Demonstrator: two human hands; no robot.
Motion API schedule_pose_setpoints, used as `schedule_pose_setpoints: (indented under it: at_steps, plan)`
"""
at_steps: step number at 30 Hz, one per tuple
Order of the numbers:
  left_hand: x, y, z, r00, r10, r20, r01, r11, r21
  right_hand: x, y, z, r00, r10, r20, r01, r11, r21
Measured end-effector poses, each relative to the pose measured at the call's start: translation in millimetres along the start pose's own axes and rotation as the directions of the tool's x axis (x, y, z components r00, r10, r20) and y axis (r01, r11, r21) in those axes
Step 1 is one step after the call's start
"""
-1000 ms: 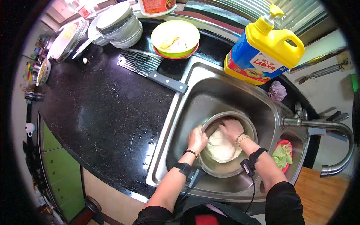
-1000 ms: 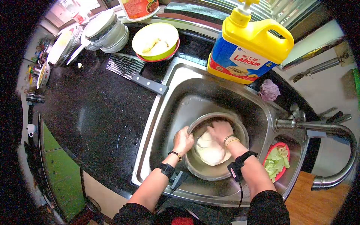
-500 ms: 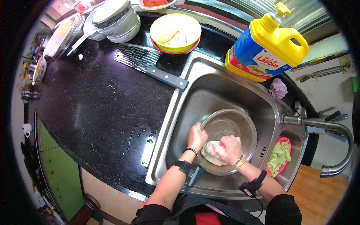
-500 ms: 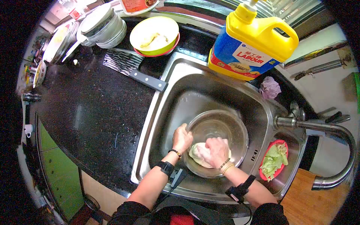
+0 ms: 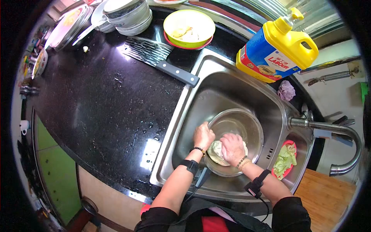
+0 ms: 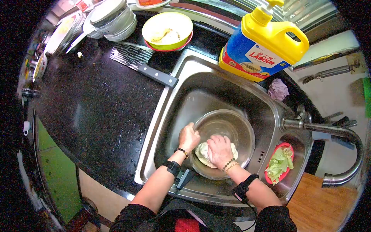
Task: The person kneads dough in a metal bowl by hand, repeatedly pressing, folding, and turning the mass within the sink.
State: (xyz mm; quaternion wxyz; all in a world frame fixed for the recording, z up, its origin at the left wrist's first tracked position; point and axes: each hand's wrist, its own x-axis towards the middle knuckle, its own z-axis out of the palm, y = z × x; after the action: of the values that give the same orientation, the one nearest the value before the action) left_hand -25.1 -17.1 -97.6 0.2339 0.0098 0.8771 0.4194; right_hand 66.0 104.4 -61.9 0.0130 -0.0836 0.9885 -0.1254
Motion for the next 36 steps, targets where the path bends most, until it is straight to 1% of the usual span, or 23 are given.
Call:
schedule_pose_setpoints:
  at_steps: [1, 3, 4, 6, 7, 11, 13, 16, 18, 20, 21, 26, 28, 30, 32, 33, 34, 36]
  plan:
    - [0.1, 0.2, -0.5, 1.0, -0.005, 0.008, 0.005, 1.0, -0.001, -3.5, -0.8, -2.6, 1.0, -0.004, 0.003, 0.004, 1.0, -0.003]
    - [0.1, 0.8, -3.6, 1.0, -0.017, 0.011, 0.017, 1.0, -0.003, -14.8, -7.3, -7.3, 0.969, 0.107, 0.222, -0.146, 0.975, 0.167]
    - [-0.4, 3.0, -5.1, 0.999, -0.036, 0.023, 0.036, 0.999, 0.006, -20.9, -10.9, -5.7, 0.969, 0.102, 0.226, -0.142, 0.976, 0.166]
    - [-0.4, 4.1, -5.2, 0.997, -0.059, 0.039, 0.059, 0.998, 0.013, -33.0, -16.6, -1.7, 0.994, 0.111, 0.016, -0.112, 0.987, 0.111]
    - [-0.5, 3.4, -4.3, 0.998, -0.059, 0.038, 0.059, 0.998, 0.009, -34.7, -18.8, 0.0, 0.993, 0.117, -0.003, -0.116, 0.99, 0.082]
    - [-0.5, 0.9, -2.9, 0.997, -0.045, 0.055, 0.045, 0.999, -0.001, -28.6, -22.2, 10.2, 0.99, 0.139, -0.008, -0.138, 0.988, 0.062]
    - [0.0, 0.9, -4.7, 0.997, -0.041, 0.062, 0.041, 0.999, 0.008, -23.1, -20.5, 17.5, 0.992, 0.104, -0.071, -0.104, 0.995, -0.005]
    - [-0.6, 2.9, -4.3, 0.998, -0.029, 0.057, 0.029, 1.0, 0.002, -13.9, -16.2, 22.9, 0.991, 0.118, -0.065, -0.119, 0.993, -0.005]
    - [0.4, 2.1, -4.1, 0.999, -0.028, 0.042, 0.028, 1.0, -0.001, -7.3, -13.3, 26.1, 0.989, 0.116, -0.091, -0.118, 0.993, -0.017]
    - [0.7, 0.8, -1.4, 0.998, -0.042, 0.04, 0.041, 0.998, 0.04, -2.0, -8.9, 28.2, 0.988, 0.145, -0.045, -0.147, 0.989, -0.035]
    - [0.9, -1.1, 0.5, 0.999, -0.016, 0.029, 0.015, 0.999, 0.031, -0.2, -4.9, 32.0, 0.987, 0.148, -0.059, -0.15, 0.988, -0.028]
    - [1.8, -1.5, -0.2, 0.999, -0.016, 0.029, 0.016, 1.0, 0.007, 12.5, 13.9, 43.2, 0.989, 0.144, -0.039, -0.144, 0.99, 0.006]
    - [1.4, -1.4, 0.1, 1.0, 0.003, 0.018, -0.003, 1.0, -0.027, 17.9, 21.4, 48.2, 0.978, 0.209, 0.001, -0.209, 0.978, 0.021]
    - [1.3, 1.8, -0.4, 1.0, -0.01, 0.016, 0.01, 1.0, -0.012, 27.0, 27.1, 49.5, 0.974, 0.227, 0.013, -0.227, 0.973, 0.026]
    - [0.8, 1.5, -0.6, 1.0, 0.005, 0.013, -0.004, 0.999, -0.041, 32.9, 34.5, 54.2, 0.946, 0.302, 0.118, -0.292, 0.952, -0.096]
    - [1.0, 1.7, -1.0, 1.0, 0.007, 0.015, -0.006, 0.999, -0.034, 35.7, 37.0, 57.2, 0.961, 0.276, 0.017, -0.274, 0.959, -0.077]
    - [0.7, 2.0, -1.3, 1.0, 0.005, 0.018, -0.004, 0.999, -0.04, 38.0, 40.3, 60.3, 0.959, 0.282, 0.014, -0.281, 0.957, -0.073]
    - [1.2, 2.4, -0.9, 1.0, 0.013, 0.022, -0.012, 0.999, -0.042, 42.4, 47.9, 66.7, 0.938, 0.341, 0.059, -0.338, 0.94, -0.05]
